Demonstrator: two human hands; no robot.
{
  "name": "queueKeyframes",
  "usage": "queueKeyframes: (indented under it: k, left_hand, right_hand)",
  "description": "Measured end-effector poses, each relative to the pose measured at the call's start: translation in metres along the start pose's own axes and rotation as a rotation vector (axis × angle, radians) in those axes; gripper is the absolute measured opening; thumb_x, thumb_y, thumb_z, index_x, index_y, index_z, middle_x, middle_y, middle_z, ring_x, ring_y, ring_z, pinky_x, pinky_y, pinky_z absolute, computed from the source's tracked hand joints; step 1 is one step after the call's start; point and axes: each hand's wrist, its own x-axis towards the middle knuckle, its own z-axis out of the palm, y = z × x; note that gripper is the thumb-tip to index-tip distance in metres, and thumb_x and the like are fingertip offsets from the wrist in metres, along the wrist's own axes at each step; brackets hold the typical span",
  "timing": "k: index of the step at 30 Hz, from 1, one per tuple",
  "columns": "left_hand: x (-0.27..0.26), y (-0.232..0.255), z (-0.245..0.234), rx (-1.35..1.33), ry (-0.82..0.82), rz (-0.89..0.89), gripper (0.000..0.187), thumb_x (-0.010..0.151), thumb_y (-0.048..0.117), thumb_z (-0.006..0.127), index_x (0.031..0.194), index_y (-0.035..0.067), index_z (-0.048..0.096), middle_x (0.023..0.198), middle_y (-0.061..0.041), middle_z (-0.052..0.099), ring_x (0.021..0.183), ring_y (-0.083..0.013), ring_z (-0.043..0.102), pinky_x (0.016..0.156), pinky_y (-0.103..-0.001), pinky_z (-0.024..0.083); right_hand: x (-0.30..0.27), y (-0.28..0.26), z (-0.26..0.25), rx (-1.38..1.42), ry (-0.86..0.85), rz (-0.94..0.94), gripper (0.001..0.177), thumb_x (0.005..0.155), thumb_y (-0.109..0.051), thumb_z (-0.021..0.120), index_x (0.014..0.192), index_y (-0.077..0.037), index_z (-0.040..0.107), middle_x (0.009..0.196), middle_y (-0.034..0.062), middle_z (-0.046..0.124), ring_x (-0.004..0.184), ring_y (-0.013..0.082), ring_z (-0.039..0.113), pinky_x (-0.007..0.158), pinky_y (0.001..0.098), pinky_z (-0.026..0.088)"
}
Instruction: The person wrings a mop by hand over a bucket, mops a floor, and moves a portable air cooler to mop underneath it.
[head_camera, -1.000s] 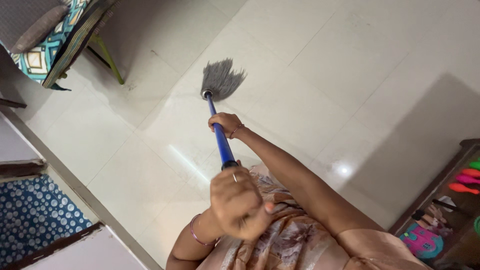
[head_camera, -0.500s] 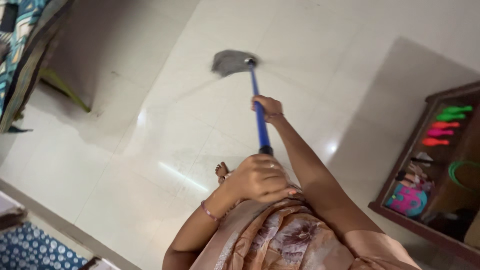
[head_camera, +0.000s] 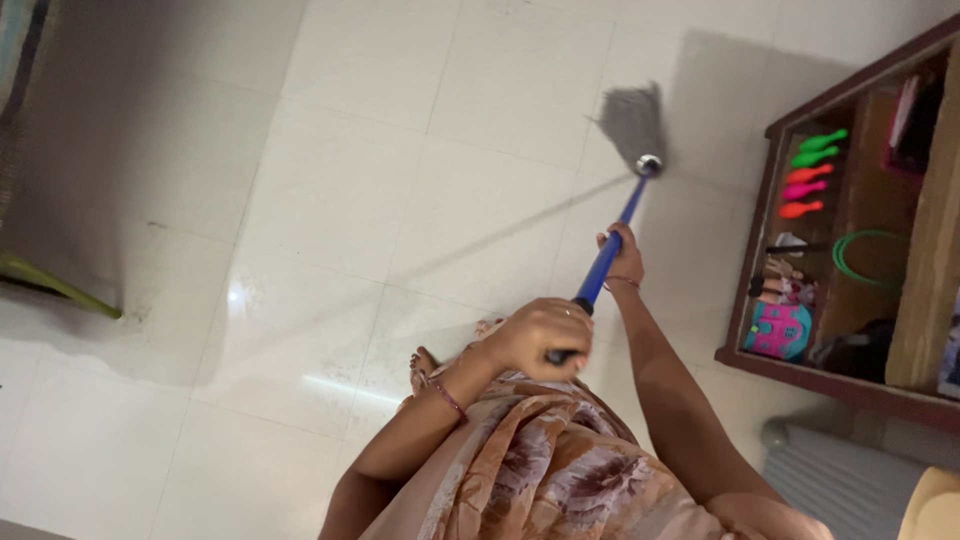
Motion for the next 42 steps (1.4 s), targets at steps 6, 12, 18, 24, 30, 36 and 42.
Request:
queueKeyframes:
  k: [6, 12, 18, 24, 30, 36, 42]
  left_hand:
    - [-0.024, 0.016, -0.025, -0.247, 0.138, -0.306, 0.033, 0.100, 0.014, 0.053, 0.069, 0.001, 0.052, 0.067, -0.011, 0.055, 0.063, -0.0272, 0.054, 0.075, -0.043, 0.051]
    - [-0.037, 0.066, -0.069, -0.202, 0.097, -0.272, 0.031, 0.101, 0.013, 0.052, 0.074, 0.004, 0.060, 0.071, -0.011, 0.063, 0.069, -0.0278, 0.061, 0.081, -0.043, 0.053]
    - [-0.091, 0.108, -0.112, -0.021, 0.058, -0.251, 0.021, 0.086, 0.006, 0.054, 0.065, 0.006, 0.051, 0.058, -0.007, 0.050, 0.056, -0.0249, 0.049, 0.063, -0.041, 0.048]
    - [-0.145, 0.203, -0.134, 0.205, 0.267, -0.327, 0.020, 0.072, 0.002, 0.052, 0.058, 0.012, 0.043, 0.050, 0.000, 0.045, 0.044, -0.0150, 0.036, 0.042, -0.031, 0.033]
    - [-0.128, 0.306, -0.182, 0.389, 0.521, -0.414, 0.016, 0.089, 0.007, 0.058, 0.073, 0.005, 0.055, 0.066, -0.009, 0.057, 0.060, -0.0266, 0.058, 0.063, -0.037, 0.050]
    - [-0.136, 0.309, -0.172, 0.680, 0.572, -0.452, 0.019, 0.087, 0.011, 0.063, 0.069, 0.007, 0.056, 0.062, -0.008, 0.057, 0.057, -0.0254, 0.061, 0.059, -0.035, 0.052]
    - [-0.145, 0.342, -0.161, 0.866, 0.596, -0.311, 0.021, 0.085, 0.015, 0.065, 0.068, 0.007, 0.057, 0.057, -0.004, 0.055, 0.051, -0.0206, 0.060, 0.056, -0.033, 0.055]
  right_hand:
    - [-0.014, 0.004, -0.049, -0.357, -0.243, -0.395, 0.040, 0.063, -0.012, 0.084, 0.098, -0.011, 0.066, 0.102, 0.0127, 0.072, 0.104, 0.0408, 0.066, 0.091, 0.0480, 0.050]
    - [-0.010, -0.023, 0.002, -0.132, -0.766, -0.078, 0.008, 0.080, -0.007, 0.073, 0.084, -0.014, 0.073, 0.092, 0.0062, 0.071, 0.095, 0.0289, 0.071, 0.091, 0.0391, 0.057]
    - [-0.038, -0.084, 0.106, 0.144, -0.405, -0.433, 0.010, 0.083, -0.008, 0.079, 0.087, -0.009, 0.070, 0.094, 0.0103, 0.071, 0.102, 0.0329, 0.066, 0.095, 0.0428, 0.049]
    - [-0.081, -0.198, 0.212, 0.346, -0.787, -0.584, 0.015, 0.087, -0.014, 0.079, 0.099, -0.012, 0.070, 0.102, 0.0069, 0.072, 0.101, 0.0290, 0.064, 0.099, 0.0430, 0.046]
    - [-0.148, -0.314, 0.311, 0.281, -1.280, -0.733, 0.020, 0.081, -0.013, 0.079, 0.099, -0.012, 0.071, 0.101, 0.0064, 0.071, 0.104, 0.0278, 0.061, 0.103, 0.0430, 0.045]
    - [-0.218, -0.358, 0.391, 0.300, -1.507, -0.910, 0.022, 0.075, -0.011, 0.081, 0.085, -0.010, 0.061, 0.089, 0.0071, 0.062, 0.094, 0.0281, 0.058, 0.092, 0.0391, 0.050]
    - [-0.282, -0.377, 0.357, 0.313, -1.509, -0.845, 0.027, 0.076, -0.015, 0.081, 0.079, -0.009, 0.055, 0.084, 0.0072, 0.059, 0.091, 0.0276, 0.058, 0.087, 0.0394, 0.051]
